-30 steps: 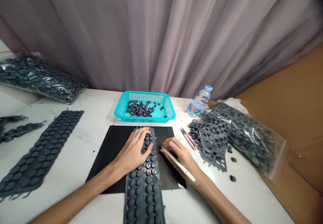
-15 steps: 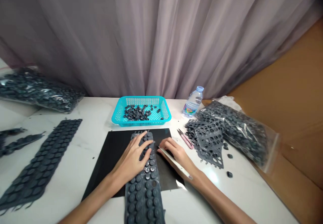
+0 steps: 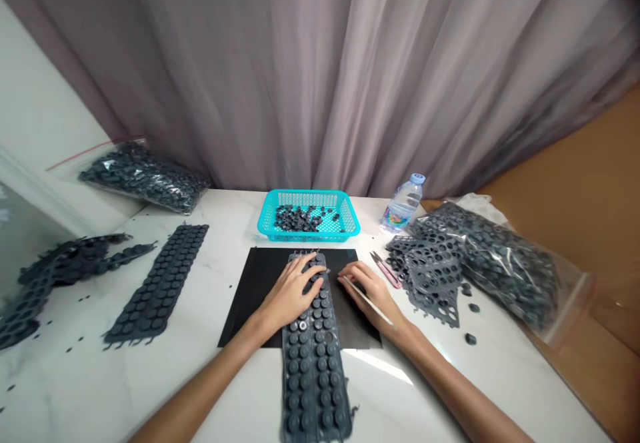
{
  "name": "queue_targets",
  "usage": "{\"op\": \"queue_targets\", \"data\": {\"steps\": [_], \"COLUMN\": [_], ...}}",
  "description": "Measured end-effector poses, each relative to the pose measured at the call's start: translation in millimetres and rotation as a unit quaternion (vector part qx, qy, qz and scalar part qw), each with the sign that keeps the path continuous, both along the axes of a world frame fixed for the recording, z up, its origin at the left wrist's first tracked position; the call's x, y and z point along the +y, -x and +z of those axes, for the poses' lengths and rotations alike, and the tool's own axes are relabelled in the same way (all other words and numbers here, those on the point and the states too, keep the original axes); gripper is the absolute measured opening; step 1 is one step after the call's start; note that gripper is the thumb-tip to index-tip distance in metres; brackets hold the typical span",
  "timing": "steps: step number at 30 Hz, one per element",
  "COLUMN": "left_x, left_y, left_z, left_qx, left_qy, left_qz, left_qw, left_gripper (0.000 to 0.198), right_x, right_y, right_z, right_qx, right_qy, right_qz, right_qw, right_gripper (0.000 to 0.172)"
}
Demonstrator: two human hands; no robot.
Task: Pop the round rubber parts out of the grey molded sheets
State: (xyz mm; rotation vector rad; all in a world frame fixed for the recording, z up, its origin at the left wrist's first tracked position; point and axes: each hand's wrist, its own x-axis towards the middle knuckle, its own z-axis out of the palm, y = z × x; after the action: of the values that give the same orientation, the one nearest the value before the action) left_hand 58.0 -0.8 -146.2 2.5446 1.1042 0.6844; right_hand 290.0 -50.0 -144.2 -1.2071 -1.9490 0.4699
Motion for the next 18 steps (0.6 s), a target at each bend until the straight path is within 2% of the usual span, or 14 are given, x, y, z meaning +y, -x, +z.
{"op": "queue_targets", "data": {"steps": [7, 11, 15, 18], "left_x": [-2.3, -2.5, 0.1, 4.3], "left_y": [0.4, -0.4, -0.6, 0.4], "left_z": [-0.9, -2.1, -5.1, -3.8], "left_qx": [0.005, 0.013, 0.014, 0.013], "left_qy": [-0.003, -0.005, -0.007, -0.001], "left_qz": [-0.003, -0.001, -0.002, -0.001], "left_qw": [1.0, 1.0, 1.0, 1.0], "left_gripper": [0.034, 0.035, 0.034, 0.031], "right_x": [0.1, 0.4, 1.3, 2.2], "right_y": [0.1, 0.5, 0.8, 0.2], "right_z": [0.1, -0.7, -6.3, -9.5], "right_qx": [-0.006, -0.02, 0.01, 0.037], "right_qy": [-0.009, -0.014, -0.027, -0.009], "right_qz": [-0.007, 0.008, -0.002, -0.002], "right_qw": [1.0, 1.0, 1.0, 0.999], "right_gripper": [0.024, 0.019, 0.013, 0.011]}}
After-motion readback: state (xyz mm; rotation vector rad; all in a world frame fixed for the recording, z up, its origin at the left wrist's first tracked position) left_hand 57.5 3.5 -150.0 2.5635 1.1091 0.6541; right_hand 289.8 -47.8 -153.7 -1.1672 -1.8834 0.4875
